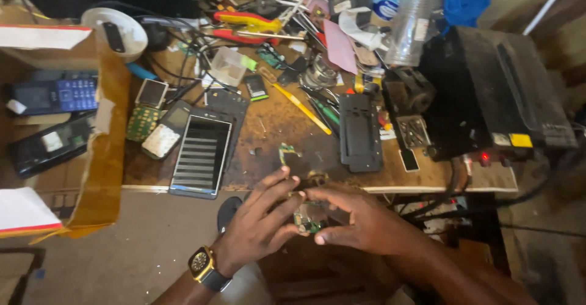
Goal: Soldering electronic components onto a circuit board and assembling mobile phone parts on a workbench.
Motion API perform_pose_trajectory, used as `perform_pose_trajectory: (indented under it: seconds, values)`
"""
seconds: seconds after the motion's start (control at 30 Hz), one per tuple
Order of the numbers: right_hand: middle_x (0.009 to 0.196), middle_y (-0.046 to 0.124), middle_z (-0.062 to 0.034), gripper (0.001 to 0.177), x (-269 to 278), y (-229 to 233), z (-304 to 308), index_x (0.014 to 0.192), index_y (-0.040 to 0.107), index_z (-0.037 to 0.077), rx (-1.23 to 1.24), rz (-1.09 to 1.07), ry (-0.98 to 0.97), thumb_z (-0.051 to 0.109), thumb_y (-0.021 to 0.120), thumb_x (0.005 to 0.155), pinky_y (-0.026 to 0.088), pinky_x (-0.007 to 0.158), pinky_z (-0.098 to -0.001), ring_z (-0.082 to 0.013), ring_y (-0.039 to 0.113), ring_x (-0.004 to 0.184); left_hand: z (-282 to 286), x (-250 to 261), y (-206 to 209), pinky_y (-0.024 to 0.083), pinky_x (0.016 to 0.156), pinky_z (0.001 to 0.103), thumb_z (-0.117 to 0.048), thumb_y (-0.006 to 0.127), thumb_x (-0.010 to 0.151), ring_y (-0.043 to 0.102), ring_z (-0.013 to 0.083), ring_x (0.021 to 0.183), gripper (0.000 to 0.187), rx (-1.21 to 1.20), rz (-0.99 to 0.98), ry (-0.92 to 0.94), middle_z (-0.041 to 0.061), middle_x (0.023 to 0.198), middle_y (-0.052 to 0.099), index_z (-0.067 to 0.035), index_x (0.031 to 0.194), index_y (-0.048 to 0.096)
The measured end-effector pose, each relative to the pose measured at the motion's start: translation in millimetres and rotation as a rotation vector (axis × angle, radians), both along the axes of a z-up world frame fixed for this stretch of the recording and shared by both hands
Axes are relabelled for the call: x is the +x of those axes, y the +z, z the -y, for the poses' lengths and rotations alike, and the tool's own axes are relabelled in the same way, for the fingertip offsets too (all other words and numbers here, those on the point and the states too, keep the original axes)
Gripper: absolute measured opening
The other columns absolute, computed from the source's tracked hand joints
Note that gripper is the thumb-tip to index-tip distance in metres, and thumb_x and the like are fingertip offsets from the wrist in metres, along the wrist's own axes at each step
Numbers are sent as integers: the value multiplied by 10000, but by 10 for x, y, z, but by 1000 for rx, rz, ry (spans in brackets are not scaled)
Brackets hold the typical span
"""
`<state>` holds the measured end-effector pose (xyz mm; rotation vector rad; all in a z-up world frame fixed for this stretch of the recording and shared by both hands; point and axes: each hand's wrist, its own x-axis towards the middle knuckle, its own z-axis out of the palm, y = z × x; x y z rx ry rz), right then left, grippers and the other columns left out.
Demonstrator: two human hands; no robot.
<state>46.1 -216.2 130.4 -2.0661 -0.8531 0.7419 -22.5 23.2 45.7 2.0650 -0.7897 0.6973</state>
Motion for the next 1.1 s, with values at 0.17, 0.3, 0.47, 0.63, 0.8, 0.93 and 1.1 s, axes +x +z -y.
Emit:
perform_pose_trajectory:
  seconds: [0.17, 0.3, 0.47, 0.63, 0.8, 0.93, 1.1]
  values:
    - [1451, 698, -76, 671, 61, -131, 33, 1458, 640, 128, 16, 60, 27, 294, 872, 851, 489, 1072, -384, -198, 636, 1313, 3, 58, -124, 477, 1200, 625, -370, 566, 1096, 488, 510, 1450, 476, 47, -26, 17, 281, 1469, 551, 33, 1346, 612]
    - [1321, 717, -93, 632, 56, -202, 119, 1396, 678, 107, -11, 368, -100, 381, 864, 858, 522, 1027, -359, -234, 699, 1212, 81, 24, -180, 502, 1209, 606, -383, 675, 1058, 530, 454, 1474, 631, -89, -105, 113, 233, 1565, 508, -53, 1553, 463]
    - [1301, 688, -158, 601, -10, -246, 129, 1375, 661, 44, 50, 654, -176, 360, 842, 897, 518, 1054, -387, -304, 691, 1179, 316, -121, 92, 489, 589, 246, -459, 624, 994, 538, 51, 657, 646, -566, -780, 159, -65, 900, 717, -86, 1520, 588]
    - [1297, 668, -179, 558, -183, -365, 12, 1367, 609, -5, 0, 804, -77, 340, 765, 957, 465, 994, -536, -375, 660, 1146, 521, -194, -131, 658, 659, 276, -190, 713, 1017, 671, 116, 787, 309, -1075, -859, -221, 85, 939, 719, 20, 1242, 688]
    - [1302, 667, -157, 651, -228, -344, 21, 1390, 618, 27, -10, 751, -78, 467, 790, 942, 498, 986, -507, -347, 656, 1140, 421, -155, -92, 623, 579, 275, -247, 682, 1008, 714, 129, 606, 264, -943, -927, -34, 80, 745, 774, -23, 1126, 759]
    - [1077, 720, -143, 228, -130, 220, -178, 1068, 675, -78, 136, 1204, 68, 130, 582, 1082, 589, 868, -465, -290, 688, 993, 373, -140, -210, 591, 509, 246, -269, 657, 1010, 720, 103, 663, 290, -891, -1048, -20, 53, 820, 751, -32, 1134, 769]
    - [1227, 699, -94, 230, -112, -2, -5, 1214, 707, 78, -75, 1098, 115, 167, 552, 1069, 491, 944, -510, -384, 605, 1281, 249, -89, 32, 456, 539, 273, -157, 613, 1031, 575, 70, 615, 176, -623, -1066, -152, -27, 710, 653, -101, 930, 746]
